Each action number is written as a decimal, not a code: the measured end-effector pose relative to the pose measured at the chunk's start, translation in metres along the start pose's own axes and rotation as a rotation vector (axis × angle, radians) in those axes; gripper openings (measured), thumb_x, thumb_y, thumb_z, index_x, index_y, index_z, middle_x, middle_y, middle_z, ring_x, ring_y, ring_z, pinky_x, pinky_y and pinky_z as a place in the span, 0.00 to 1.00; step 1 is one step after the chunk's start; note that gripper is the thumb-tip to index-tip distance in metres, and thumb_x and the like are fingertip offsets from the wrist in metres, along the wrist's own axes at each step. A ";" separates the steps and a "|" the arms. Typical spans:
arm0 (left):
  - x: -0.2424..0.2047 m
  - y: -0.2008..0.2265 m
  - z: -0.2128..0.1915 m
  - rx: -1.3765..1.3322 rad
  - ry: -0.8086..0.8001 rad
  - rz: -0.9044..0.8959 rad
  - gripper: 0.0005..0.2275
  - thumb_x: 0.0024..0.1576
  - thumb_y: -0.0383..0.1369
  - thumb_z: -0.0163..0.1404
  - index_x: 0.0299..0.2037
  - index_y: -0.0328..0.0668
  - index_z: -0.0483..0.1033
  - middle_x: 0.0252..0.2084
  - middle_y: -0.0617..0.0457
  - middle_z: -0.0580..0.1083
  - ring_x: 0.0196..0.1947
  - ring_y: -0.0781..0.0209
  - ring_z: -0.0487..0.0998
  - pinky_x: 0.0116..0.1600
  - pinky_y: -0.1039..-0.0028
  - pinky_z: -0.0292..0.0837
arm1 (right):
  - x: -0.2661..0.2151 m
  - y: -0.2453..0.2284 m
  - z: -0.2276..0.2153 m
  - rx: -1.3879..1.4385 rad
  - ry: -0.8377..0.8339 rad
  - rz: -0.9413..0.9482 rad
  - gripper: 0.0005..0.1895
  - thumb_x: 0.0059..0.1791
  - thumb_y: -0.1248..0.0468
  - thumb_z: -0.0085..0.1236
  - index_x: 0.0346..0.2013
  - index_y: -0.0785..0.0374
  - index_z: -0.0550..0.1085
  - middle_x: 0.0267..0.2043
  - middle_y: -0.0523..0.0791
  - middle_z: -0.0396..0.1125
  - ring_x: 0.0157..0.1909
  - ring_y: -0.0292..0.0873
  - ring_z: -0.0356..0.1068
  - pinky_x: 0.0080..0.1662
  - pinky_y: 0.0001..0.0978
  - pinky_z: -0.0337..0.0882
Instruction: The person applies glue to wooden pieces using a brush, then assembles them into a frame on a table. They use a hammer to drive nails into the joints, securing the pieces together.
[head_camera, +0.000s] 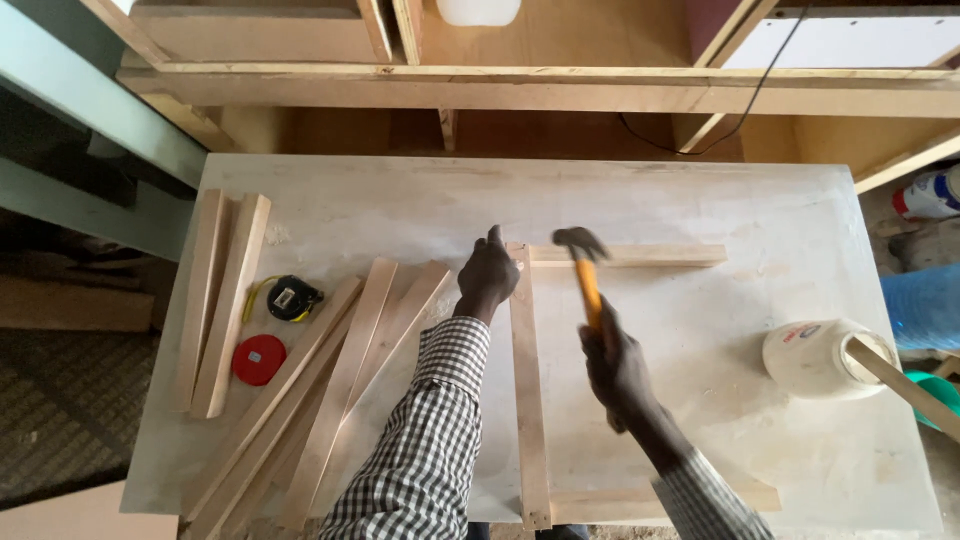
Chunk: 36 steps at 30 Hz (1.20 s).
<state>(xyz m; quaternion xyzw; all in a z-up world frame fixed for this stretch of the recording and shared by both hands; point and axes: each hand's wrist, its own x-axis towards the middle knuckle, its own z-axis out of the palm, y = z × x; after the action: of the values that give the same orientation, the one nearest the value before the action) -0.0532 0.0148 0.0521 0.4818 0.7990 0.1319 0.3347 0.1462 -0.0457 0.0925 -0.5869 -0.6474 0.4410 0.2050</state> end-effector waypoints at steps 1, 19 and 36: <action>-0.004 0.002 -0.003 -0.007 0.003 0.014 0.25 0.53 0.32 0.38 0.60 0.38 0.45 0.51 0.38 0.60 0.49 0.42 0.67 0.48 0.49 0.65 | 0.005 -0.006 -0.001 -0.040 -0.013 -0.039 0.25 0.43 0.57 0.43 0.56 0.50 0.58 0.19 0.53 0.64 0.26 0.55 0.67 0.31 0.47 0.63; -0.004 -0.006 0.008 0.108 0.116 0.058 0.32 0.53 0.34 0.40 0.62 0.35 0.32 0.53 0.34 0.58 0.51 0.42 0.65 0.46 0.50 0.66 | 0.017 -0.020 0.005 -0.145 0.159 -0.437 0.15 0.43 0.62 0.44 0.44 0.51 0.69 0.16 0.51 0.63 0.20 0.59 0.64 0.21 0.41 0.64; -0.024 0.002 0.027 0.519 0.929 0.146 0.30 0.47 0.38 0.46 0.60 0.39 0.50 0.36 0.48 0.68 0.23 0.61 0.73 0.21 0.70 0.70 | -0.067 -0.005 -0.035 -0.084 0.134 -0.037 0.24 0.44 0.60 0.38 0.56 0.59 0.57 0.30 0.70 0.63 0.36 0.72 0.62 0.31 0.57 0.50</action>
<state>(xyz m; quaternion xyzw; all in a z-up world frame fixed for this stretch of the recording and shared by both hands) -0.0263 -0.0084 0.0429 0.4939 0.8337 0.1524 -0.1945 0.1859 -0.0967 0.1317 -0.6110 -0.6608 0.3695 0.2311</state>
